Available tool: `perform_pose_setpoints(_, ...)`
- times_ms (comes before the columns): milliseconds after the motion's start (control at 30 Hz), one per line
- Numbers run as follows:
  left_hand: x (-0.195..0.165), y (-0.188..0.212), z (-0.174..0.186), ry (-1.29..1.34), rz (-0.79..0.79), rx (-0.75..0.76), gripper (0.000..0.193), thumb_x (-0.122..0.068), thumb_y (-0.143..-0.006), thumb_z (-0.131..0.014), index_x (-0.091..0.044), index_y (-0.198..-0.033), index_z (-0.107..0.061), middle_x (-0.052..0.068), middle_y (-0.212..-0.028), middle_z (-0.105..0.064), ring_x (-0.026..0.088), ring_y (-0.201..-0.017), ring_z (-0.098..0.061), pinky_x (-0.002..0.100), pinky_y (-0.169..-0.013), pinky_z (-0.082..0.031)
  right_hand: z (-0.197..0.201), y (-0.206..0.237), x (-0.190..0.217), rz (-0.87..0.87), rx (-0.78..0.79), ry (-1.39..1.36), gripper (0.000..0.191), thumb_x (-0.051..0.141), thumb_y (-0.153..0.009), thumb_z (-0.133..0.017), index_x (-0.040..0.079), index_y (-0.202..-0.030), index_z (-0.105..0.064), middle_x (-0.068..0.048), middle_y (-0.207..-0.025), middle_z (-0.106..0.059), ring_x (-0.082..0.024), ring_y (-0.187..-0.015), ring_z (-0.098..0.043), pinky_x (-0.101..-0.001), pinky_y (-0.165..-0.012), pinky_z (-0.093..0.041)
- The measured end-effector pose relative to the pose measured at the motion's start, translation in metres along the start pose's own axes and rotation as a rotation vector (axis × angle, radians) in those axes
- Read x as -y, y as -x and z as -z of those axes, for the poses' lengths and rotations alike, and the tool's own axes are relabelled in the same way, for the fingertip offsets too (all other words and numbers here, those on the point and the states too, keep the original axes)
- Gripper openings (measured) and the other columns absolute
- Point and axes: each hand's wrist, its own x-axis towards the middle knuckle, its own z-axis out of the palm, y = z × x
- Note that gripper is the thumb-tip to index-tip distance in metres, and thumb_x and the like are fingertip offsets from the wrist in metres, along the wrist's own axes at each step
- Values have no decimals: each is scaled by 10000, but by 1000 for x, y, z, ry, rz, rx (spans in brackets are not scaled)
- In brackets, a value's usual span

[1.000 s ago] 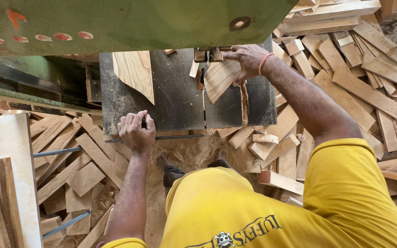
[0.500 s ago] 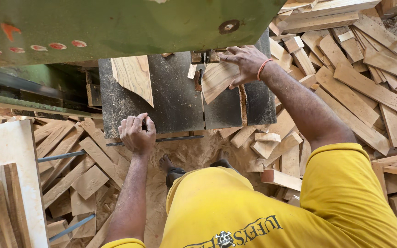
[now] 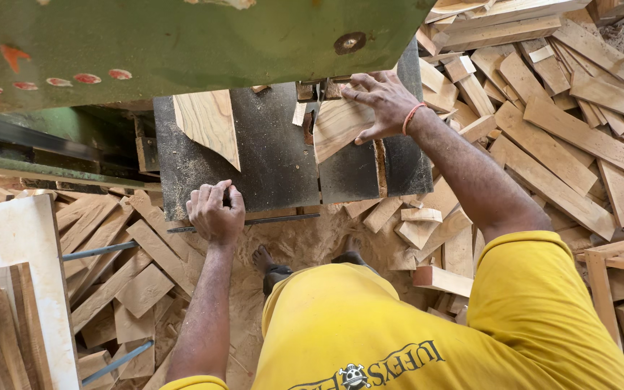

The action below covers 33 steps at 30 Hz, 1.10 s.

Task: The person cuts curved shapes from wooden boards on a bandsaw, guiding each board by hand through the blade and turning the wood to follow a curved line. They set cut pieces aside, pick up new boards from the scrap-covered floor, and repeat the cutting cycle.

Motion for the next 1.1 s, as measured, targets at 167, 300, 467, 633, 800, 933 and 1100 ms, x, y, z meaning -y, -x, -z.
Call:
perform_pose_setpoints(167, -2, 3, 3, -2, -4, -16, 95, -165, -918, -744, -137, -998, -788, 2, -904, -698, 180, -884, -641, 381, -845, -487, -5, 6, 3, 20, -62, -10, 1245, 796, -576, -790, 270, -1609, -336, -125, -1600, -340, -351, -1484, -257, -567, -1227, -195)
perform_pose_setpoints(300, -4, 5, 6, 1, 2, -12, 98, -160, -905, -749, -136, -990, -792, 4, -891, -698, 185, -862, -636, 384, -822, -484, -7, 12, 6, 9, -70, -7, 1237, 773, -580, -805, 258, -1606, -345, -108, -1594, -348, -355, -1497, -218, -569, -1237, -168)
perform_pose_setpoints(467, -10, 8, 10, 2, -16, -33, 102, -162, -901, -752, -146, -994, -789, -2, -903, -699, 182, -863, -632, 383, -822, -484, -10, 22, 9, -26, -70, -22, 1215, 746, -585, -822, 265, -1600, -357, -94, -1588, -360, -357, -1498, -218, -576, -1227, -165)
perform_pose_setpoints(633, -13, 10, 12, -7, -22, -6, 123, -168, -896, -742, -146, -1006, -791, -2, -899, -697, 189, -855, -625, 384, -807, -479, -14, 33, 14, -84, -104, -92, 1219, 769, -577, -821, 268, -1593, -373, -97, -1564, -381, -368, -1483, -236, -580, -1225, -178)
perform_pose_setpoints(800, -11, 14, 12, -15, -30, -3, 121, -177, -897, -737, -149, -1003, -787, 1, -905, -703, 190, -870, -632, 381, -816, -484, -22, 38, 17, -86, -188, -118, 1194, 759, -585, -817, 250, -1588, -414, -105, -1560, -408, -381, -1483, -254, -578, -1228, -182)
perform_pose_setpoints(933, -9, 15, 10, -25, -35, 5, 112, -178, -909, -734, -149, -1003, -786, -2, -911, -708, 185, -874, -637, 382, -823, -488, -25, 40, 21, -123, -178, -140, 1227, 792, -545, -828, 239, -1567, -432, -128, -1548, -403, -383, -1471, -252, -610, -1213, -148)
perform_pose_setpoints(1100, -8, 15, 10, -16, -21, 6, 104, -180, -911, -732, -151, -996, -786, -2, -901, -704, 185, -862, -634, 382, -819, -489, -27, 44, 26, -123, -218, -150, 1242, 802, -555, -818, 194, -1570, -444, -143, -1533, -423, -392, -1466, -277, -622, -1229, -136)
